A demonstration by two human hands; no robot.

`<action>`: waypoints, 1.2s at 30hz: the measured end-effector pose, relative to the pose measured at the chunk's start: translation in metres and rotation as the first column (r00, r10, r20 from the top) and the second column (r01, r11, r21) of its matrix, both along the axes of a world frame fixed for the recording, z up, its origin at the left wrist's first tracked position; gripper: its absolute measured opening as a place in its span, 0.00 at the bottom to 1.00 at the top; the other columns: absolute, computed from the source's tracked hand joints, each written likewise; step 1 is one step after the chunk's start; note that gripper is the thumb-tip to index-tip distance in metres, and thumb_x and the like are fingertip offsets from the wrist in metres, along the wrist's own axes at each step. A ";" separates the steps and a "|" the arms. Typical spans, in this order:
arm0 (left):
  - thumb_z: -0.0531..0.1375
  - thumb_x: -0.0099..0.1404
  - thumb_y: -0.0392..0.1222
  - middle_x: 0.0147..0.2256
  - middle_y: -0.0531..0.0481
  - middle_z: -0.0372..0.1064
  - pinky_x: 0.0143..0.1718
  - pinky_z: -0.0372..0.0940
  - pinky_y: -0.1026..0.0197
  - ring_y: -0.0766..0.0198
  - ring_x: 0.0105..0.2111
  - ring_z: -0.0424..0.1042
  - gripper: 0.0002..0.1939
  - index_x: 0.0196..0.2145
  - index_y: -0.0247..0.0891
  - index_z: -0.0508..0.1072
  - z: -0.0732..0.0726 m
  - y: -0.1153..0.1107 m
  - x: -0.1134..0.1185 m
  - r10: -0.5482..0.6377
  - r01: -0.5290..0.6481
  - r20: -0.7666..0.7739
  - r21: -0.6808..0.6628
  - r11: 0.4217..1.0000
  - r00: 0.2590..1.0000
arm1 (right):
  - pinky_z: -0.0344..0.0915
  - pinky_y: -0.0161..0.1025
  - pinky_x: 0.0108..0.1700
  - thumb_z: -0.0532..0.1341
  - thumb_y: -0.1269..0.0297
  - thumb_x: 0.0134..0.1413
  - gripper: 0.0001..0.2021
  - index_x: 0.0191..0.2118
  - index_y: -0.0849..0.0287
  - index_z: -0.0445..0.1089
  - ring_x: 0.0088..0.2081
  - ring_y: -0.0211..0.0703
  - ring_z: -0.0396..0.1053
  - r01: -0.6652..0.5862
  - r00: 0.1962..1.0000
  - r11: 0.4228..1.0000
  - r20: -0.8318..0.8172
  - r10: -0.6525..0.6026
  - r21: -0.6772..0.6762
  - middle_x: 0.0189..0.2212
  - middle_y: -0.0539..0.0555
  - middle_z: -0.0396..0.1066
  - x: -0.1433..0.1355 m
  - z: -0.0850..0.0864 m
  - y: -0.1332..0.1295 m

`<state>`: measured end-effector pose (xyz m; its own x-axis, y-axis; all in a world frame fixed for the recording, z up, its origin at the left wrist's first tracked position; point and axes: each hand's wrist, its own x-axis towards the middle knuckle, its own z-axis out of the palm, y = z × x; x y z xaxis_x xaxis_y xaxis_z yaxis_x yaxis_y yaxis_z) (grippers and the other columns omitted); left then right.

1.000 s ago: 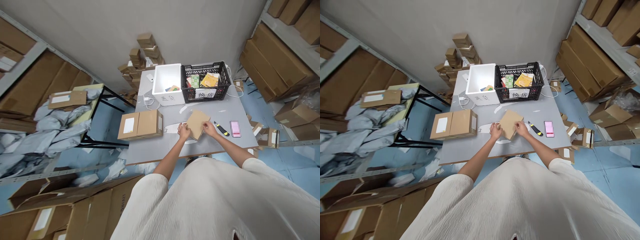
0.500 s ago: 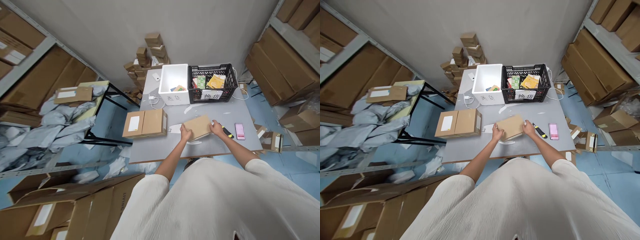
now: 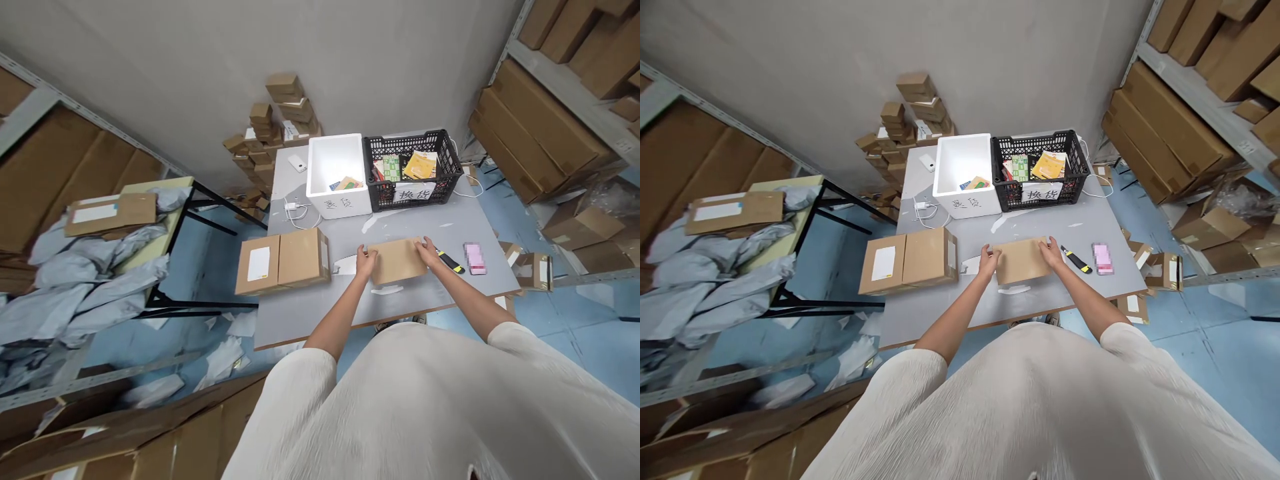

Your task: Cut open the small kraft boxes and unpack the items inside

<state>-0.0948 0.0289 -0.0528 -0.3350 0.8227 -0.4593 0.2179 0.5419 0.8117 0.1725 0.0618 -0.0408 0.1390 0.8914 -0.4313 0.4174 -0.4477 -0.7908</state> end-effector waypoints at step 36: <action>0.64 0.68 0.37 0.74 0.37 0.61 0.78 0.42 0.34 0.39 0.78 0.51 0.32 0.69 0.48 0.70 0.017 -0.068 0.049 -0.422 0.594 -0.523 0.216 0.775 0.741 | 0.76 0.46 0.56 0.66 0.56 0.61 0.20 0.55 0.58 0.78 0.46 0.50 0.80 -0.135 0.991 0.980 0.008 0.135 0.143 0.47 0.58 0.82 0.038 -0.024 -0.036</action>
